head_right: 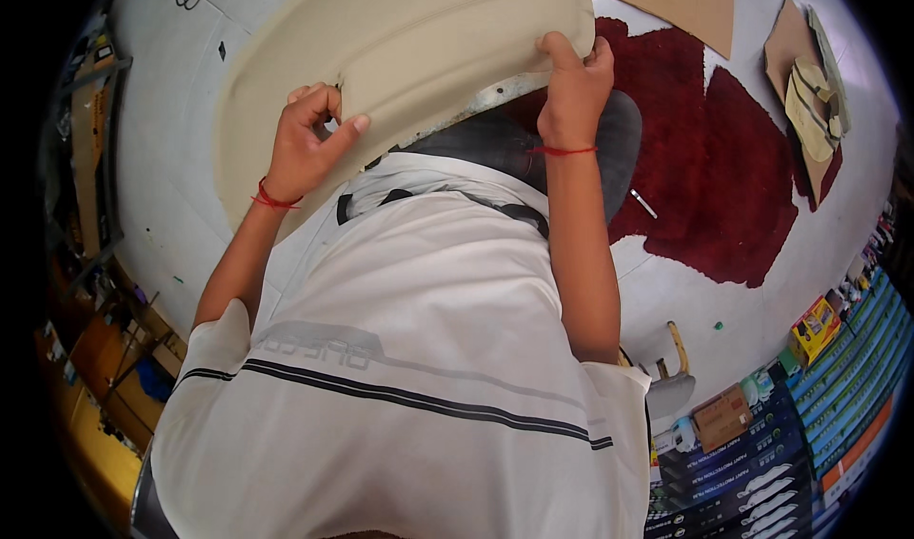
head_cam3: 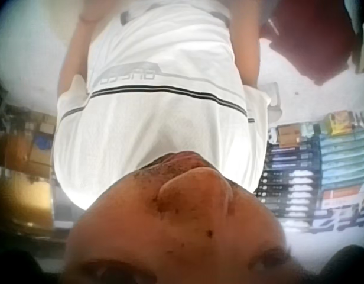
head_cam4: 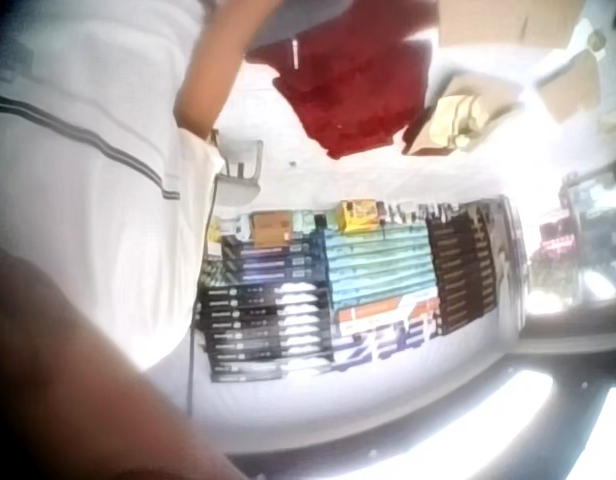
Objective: The person sits on the floor and repeatedly presses, bends, and aligns the edges of a beige plastic car part, likely a door panel, to fit it over a red carpet. They turn the part over and continue adjusting its shape by hand.
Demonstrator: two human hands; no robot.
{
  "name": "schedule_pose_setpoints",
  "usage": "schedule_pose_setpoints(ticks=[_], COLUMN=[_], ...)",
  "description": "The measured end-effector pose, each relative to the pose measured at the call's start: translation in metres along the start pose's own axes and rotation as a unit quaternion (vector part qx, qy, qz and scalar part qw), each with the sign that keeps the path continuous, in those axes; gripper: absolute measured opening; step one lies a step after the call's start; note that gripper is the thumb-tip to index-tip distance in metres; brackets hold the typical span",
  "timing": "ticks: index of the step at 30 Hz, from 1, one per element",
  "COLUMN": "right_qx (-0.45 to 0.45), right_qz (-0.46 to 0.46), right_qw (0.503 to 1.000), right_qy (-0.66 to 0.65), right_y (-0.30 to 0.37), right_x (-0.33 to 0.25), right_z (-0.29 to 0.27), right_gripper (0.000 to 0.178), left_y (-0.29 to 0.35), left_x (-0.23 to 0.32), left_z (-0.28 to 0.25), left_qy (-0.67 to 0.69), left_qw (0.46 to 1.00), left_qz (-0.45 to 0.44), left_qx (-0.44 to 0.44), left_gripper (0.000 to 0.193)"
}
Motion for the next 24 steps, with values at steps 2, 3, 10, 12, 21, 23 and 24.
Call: schedule_pose_setpoints(ticks=[2, 3, 10, 12, 21, 23, 24], right_qx=[-0.006, -0.009, -0.008, -0.005, 0.061, 0.073, 0.073], right_qz=[0.04, 0.06, 0.018, -0.004, 0.0, 0.007, 0.009], right_qw=[0.999, 0.997, 0.999, 1.0, 0.998, 0.997, 0.997], right_qy=[-0.034, -0.052, -0.039, -0.021, -0.022, -0.018, -0.017], right_y=[0.0, 0.002, 0.038, 0.03, 0.009, 0.005, 0.002], right_x=[0.008, 0.009, 0.007, 0.012, 0.01, 0.008, 0.008], right_z=[0.0, 0.002, 0.027, 0.022, 0.009, 0.005, 0.004], right_gripper=[0.051, 0.049, 0.065, 0.06, 0.032, 0.029, 0.027], left_y=[-0.001, -0.001, -0.003, -0.004, -0.009, -0.01, -0.01], left_x=[0.001, 0.002, 0.0, -0.001, -0.016, -0.017, -0.018], left_z=[0.002, 0.002, 0.003, 0.003, 0.001, 0.001, 0.0], left_qy=[-0.008, -0.012, -0.019, -0.015, 0.032, 0.035, 0.026], left_qw=[1.0, 1.0, 0.999, 0.999, 0.999, 0.999, 1.0], left_qz=[0.009, 0.015, 0.031, 0.033, 0.0, -0.006, -0.009], left_qx=[0.008, 0.008, 0.003, 0.003, -0.002, -0.002, -0.014], left_gripper=[0.036, 0.036, 0.036, 0.035, 0.036, 0.037, 0.036])
Point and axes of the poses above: each hand's wrist, its own y-axis away from the middle knuckle, its own z-axis out of the palm, x = y × z, the point moved 7 cm from there along -y, towards the middle knuckle, and after that the axes turned 2 degrees about y, right-handed, at the moved point
